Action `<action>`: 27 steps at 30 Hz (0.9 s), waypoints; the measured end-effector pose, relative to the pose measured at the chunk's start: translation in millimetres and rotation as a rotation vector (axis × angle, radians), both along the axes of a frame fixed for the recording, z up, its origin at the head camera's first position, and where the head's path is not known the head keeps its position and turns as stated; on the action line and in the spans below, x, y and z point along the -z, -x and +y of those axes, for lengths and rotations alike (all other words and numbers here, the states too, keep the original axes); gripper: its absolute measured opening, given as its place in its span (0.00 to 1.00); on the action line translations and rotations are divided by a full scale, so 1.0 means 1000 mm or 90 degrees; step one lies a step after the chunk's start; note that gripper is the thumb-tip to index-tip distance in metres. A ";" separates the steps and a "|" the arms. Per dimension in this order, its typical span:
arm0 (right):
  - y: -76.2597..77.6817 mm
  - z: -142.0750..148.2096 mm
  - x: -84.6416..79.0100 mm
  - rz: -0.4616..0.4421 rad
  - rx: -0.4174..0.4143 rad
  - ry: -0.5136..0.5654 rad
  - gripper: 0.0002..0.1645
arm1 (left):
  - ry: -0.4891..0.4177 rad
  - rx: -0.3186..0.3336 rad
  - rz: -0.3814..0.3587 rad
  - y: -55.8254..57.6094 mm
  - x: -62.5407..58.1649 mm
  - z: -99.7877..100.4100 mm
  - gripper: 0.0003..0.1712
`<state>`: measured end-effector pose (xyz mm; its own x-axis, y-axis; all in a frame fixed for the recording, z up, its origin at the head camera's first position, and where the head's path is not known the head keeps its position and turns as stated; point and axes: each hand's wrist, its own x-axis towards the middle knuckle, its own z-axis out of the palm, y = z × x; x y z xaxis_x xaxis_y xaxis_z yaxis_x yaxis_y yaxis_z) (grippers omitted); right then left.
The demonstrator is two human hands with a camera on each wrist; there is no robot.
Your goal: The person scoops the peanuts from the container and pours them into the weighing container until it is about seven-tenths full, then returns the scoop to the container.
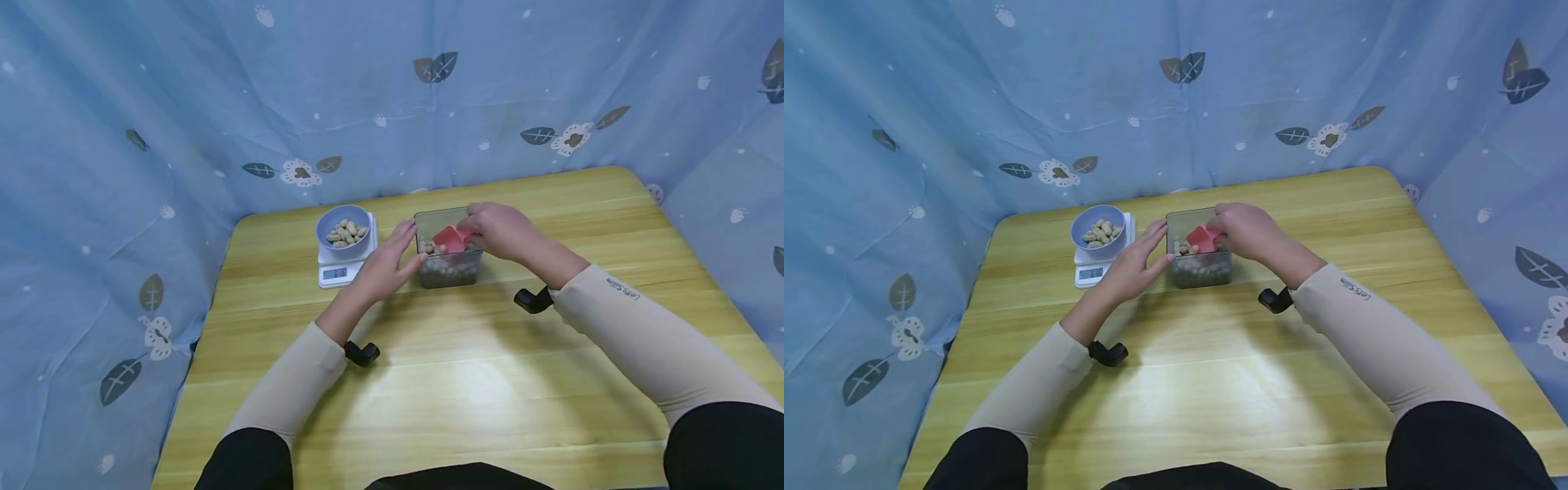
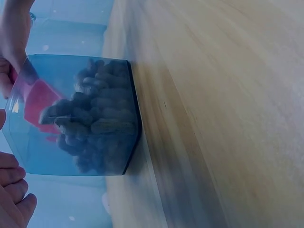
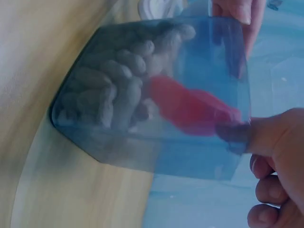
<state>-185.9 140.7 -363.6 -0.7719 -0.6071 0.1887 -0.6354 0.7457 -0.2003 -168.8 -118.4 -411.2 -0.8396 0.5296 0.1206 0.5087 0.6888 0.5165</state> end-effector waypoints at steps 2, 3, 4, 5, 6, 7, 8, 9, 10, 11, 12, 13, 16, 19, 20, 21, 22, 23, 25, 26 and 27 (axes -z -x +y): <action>0.000 0.002 0.000 -0.018 -0.002 0.019 0.10 | 0.000 -0.003 0.001 0.000 -0.001 0.000 0.43; 0.001 0.003 0.000 -0.027 -0.005 0.029 0.11 | 0.001 -0.006 0.001 0.000 -0.001 0.000 0.42; 0.001 0.003 0.000 -0.036 -0.007 0.039 0.12 | 0.001 -0.008 -0.001 0.000 -0.001 0.000 0.42; 0.002 0.003 0.001 -0.048 -0.005 0.050 0.13 | 0.002 -0.011 -0.006 0.000 -0.002 0.000 0.42; 0.003 0.002 0.002 -0.064 0.001 0.064 0.14 | 0.003 -0.013 -0.008 0.000 -0.002 0.000 0.41; 0.003 0.003 0.002 -0.077 0.008 0.076 0.15 | 0.004 -0.015 -0.009 0.000 -0.002 0.000 0.41; 0.004 0.003 0.004 -0.093 0.019 0.088 0.15 | 0.005 -0.016 -0.008 0.000 -0.002 0.000 0.41; 0.005 0.004 0.004 -0.108 0.032 0.102 0.16 | 0.005 -0.015 -0.007 0.001 -0.002 0.000 0.41; 0.005 0.006 0.005 -0.127 0.048 0.118 0.16 | 0.004 -0.014 -0.006 0.001 -0.002 0.000 0.41; 0.005 0.008 0.006 -0.145 0.062 0.133 0.17 | 0.004 -0.013 -0.005 0.001 -0.001 0.001 0.41; 0.005 0.010 0.006 -0.162 0.075 0.147 0.17 | 0.002 -0.010 -0.001 0.001 0.000 0.001 0.41; 0.005 0.012 0.006 -0.175 0.084 0.157 0.18 | 0.001 -0.008 -0.001 0.001 0.000 0.001 0.41; 0.005 0.016 0.007 -0.209 0.102 0.184 0.19 | 0.002 -0.006 0.000 0.001 0.000 0.001 0.40; 0.005 0.019 0.008 -0.234 0.115 0.199 0.20 | 0.003 -0.009 -0.001 0.000 -0.001 0.002 0.40; 0.005 0.019 0.008 -0.245 0.121 0.204 0.20 | 0.003 -0.010 -0.002 0.000 -0.001 0.002 0.40; 0.005 0.020 0.008 -0.255 0.128 0.208 0.21 | 0.003 -0.011 -0.004 0.000 -0.001 0.002 0.41; 0.004 0.020 0.008 -0.266 0.137 0.214 0.21 | 0.002 -0.011 -0.005 0.000 -0.001 0.002 0.41; 0.004 0.020 0.008 -0.277 0.148 0.219 0.21 | 0.001 -0.011 -0.005 0.000 -0.001 0.002 0.41; 0.004 0.019 0.008 -0.287 0.167 0.228 0.22 | 0.001 -0.011 -0.007 0.000 -0.001 0.003 0.41; 0.004 0.018 0.009 -0.287 0.176 0.232 0.22 | 0.003 -0.010 -0.007 0.000 -0.001 0.003 0.41; 0.004 0.017 0.009 -0.282 0.184 0.235 0.22 | 0.003 -0.010 -0.006 0.001 -0.001 0.003 0.41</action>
<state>-189.4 157.9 -372.8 -0.9471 -0.3195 -0.0293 -0.2174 0.7060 -0.6740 -169.3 -115.6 -410.5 -0.8489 0.5171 0.1093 0.4926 0.6994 0.5178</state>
